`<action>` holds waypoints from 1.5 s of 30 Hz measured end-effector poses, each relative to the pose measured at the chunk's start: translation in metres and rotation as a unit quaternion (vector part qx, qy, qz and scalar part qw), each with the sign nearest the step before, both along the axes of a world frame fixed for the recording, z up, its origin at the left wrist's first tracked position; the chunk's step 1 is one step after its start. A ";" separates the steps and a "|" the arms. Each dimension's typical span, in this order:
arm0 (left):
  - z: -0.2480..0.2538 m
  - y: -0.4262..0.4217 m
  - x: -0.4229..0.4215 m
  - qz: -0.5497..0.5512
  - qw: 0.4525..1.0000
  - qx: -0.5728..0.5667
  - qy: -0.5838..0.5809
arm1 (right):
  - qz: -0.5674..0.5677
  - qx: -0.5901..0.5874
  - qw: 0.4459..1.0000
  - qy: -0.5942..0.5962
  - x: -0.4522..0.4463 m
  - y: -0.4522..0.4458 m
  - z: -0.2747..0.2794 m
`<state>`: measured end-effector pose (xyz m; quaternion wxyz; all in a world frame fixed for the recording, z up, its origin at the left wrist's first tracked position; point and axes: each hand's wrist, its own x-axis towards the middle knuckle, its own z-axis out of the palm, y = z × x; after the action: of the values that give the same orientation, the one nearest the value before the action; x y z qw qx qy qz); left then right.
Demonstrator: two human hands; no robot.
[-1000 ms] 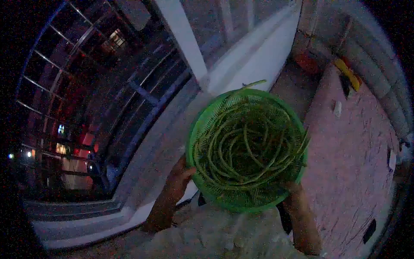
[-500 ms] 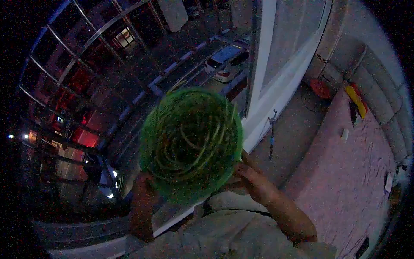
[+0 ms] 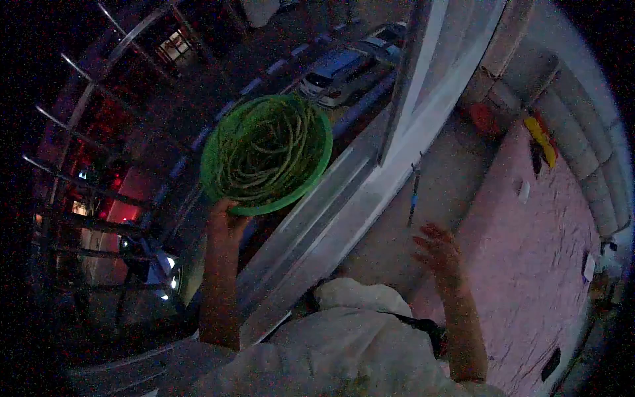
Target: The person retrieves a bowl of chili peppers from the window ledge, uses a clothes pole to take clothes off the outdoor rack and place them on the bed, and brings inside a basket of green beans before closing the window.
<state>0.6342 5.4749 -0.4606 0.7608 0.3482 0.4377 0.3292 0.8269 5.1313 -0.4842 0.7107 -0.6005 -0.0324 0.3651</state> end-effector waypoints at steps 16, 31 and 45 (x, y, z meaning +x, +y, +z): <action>-0.044 0.034 -0.019 -0.034 0.976 -0.124 -0.175 | 0.101 -0.143 0.982 0.066 0.139 -0.003 -0.197; 0.087 -0.170 0.019 -0.259 0.809 0.508 0.143 | 0.027 -0.329 0.893 -0.306 0.200 0.077 -0.257; -0.041 -0.217 0.177 -0.264 0.766 0.582 0.068 | -0.101 -0.156 0.945 -0.270 0.095 -0.173 -0.232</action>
<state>0.8112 5.2575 -0.5016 0.4373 0.8474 0.1040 0.2826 0.9222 4.9580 -0.7163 0.6057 -0.7802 -0.1044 0.1160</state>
